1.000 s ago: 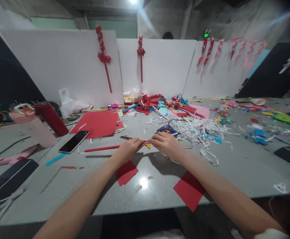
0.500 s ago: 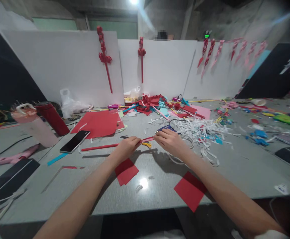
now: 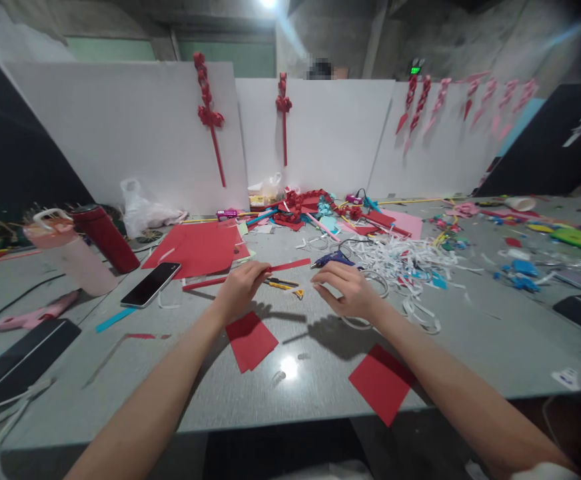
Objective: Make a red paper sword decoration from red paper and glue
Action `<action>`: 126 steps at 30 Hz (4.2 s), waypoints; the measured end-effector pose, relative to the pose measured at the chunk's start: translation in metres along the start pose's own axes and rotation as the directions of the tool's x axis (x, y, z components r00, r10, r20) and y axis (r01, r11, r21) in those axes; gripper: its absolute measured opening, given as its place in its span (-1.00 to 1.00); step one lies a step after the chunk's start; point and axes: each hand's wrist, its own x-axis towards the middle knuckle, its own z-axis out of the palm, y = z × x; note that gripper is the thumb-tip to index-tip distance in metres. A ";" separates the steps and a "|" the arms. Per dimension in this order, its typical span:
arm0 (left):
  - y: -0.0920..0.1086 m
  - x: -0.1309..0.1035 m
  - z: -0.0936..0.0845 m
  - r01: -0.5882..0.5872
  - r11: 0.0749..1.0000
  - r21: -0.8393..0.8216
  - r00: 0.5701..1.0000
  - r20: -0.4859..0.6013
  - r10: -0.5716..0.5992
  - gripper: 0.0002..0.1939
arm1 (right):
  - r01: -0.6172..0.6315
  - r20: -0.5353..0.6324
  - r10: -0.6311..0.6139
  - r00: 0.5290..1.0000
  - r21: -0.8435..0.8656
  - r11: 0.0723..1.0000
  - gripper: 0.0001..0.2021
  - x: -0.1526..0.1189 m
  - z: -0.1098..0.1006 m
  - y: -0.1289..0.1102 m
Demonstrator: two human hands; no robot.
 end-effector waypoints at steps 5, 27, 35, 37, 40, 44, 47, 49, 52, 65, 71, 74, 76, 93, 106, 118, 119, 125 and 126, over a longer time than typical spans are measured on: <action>-0.012 -0.004 -0.003 -0.058 0.998 -0.002 0.984 -0.168 0.057 -0.82 | 0.047 0.252 -0.051 0.966 0.022 0.999 -0.83 0.000 0.016 -0.008; 0.031 0.010 0.005 -0.098 0.994 0.049 0.984 0.151 0.090 -0.71 | -0.479 0.012 0.699 0.715 0.737 0.477 -0.71 0.003 0.044 -0.021; 0.031 0.006 0.008 -0.031 0.975 0.221 0.968 0.250 -0.026 -0.71 | -0.554 0.104 0.693 0.713 0.690 0.466 -0.63 0.005 0.043 -0.004; 0.029 0.006 0.007 0.002 0.966 0.257 0.966 0.248 -0.068 -0.71 | -0.601 0.082 0.736 0.673 0.641 0.478 -0.61 0.001 0.038 0.018; 0.028 0.008 0.006 0.061 0.951 0.304 0.959 0.245 -0.140 -0.71 | -0.759 -0.098 0.802 0.589 0.274 0.591 -0.63 -0.013 0.029 0.056; 0.026 0.009 0.007 0.136 0.935 0.327 0.930 0.284 -0.235 -0.72 | -0.790 -0.093 0.843 0.529 -0.416 0.450 -0.59 -0.033 0.029 0.085; 0.023 0.007 0.010 0.169 0.929 0.329 0.912 0.304 -0.273 -0.74 | -0.707 -0.072 0.856 0.512 -0.601 0.373 -0.52 -0.041 0.038 0.090; 0.020 0.006 0.011 0.169 0.929 0.328 0.911 0.308 -0.275 -0.75 | -0.689 -0.070 0.862 0.502 -0.634 0.350 -0.51 -0.042 0.043 0.091; 0.016 0.004 0.012 0.167 0.931 0.325 0.913 0.307 -0.270 -0.74 | -0.701 -0.066 0.880 0.471 -0.633 0.328 -0.54 -0.042 0.046 0.095; 0.010 0.002 0.013 0.213 0.924 0.317 0.922 0.247 -0.297 -0.72 | -0.780 -0.046 0.893 0.448 -0.508 0.366 -0.66 -0.036 0.043 0.095; 0.012 0.002 0.013 0.248 0.913 0.324 0.918 0.224 -0.328 -0.71 | -0.675 -0.153 0.692 0.705 -0.442 0.590 -0.66 -0.031 0.032 0.080; 0.012 0.003 0.012 0.267 0.913 0.307 0.917 0.209 -0.339 -0.70 | -0.683 -0.187 0.675 0.714 -0.401 0.611 -0.63 -0.028 0.029 0.073; 0.012 0.003 0.012 0.267 0.916 0.299 0.917 0.212 -0.337 -0.70 | -0.677 -0.211 0.654 0.726 -0.383 0.628 -0.59 -0.027 0.028 0.070; 0.014 0.005 0.008 0.219 0.917 0.333 0.920 0.243 -0.308 -0.66 | -0.515 -0.176 0.485 0.857 -0.339 0.787 -0.81 -0.029 0.027 0.071; 0.019 0.008 0.005 0.250 0.898 0.361 0.885 0.291 -0.363 -0.63 | -0.475 -0.195 0.434 0.880 -0.303 0.826 -0.85 -0.030 0.027 0.073; 0.018 0.006 0.006 0.224 0.896 0.385 0.903 0.265 -0.339 -0.65 | -0.461 -0.183 0.424 0.887 -0.291 0.839 -0.80 -0.032 0.027 0.076; 0.018 0.006 0.006 0.223 0.894 0.388 0.903 0.263 -0.339 -0.65 | -0.461 -0.183 0.424 0.887 -0.289 0.839 -0.79 -0.032 0.028 0.076; 0.016 0.005 0.007 0.224 0.898 0.380 0.909 0.252 -0.333 -0.65 | -0.446 -0.185 0.408 0.894 -0.284 0.849 -0.76 -0.033 0.027 0.077; 0.016 0.005 0.007 0.228 0.899 0.374 0.908 0.251 -0.335 -0.65 | -0.444 -0.184 0.406 0.895 -0.284 0.850 -0.76 -0.033 0.027 0.077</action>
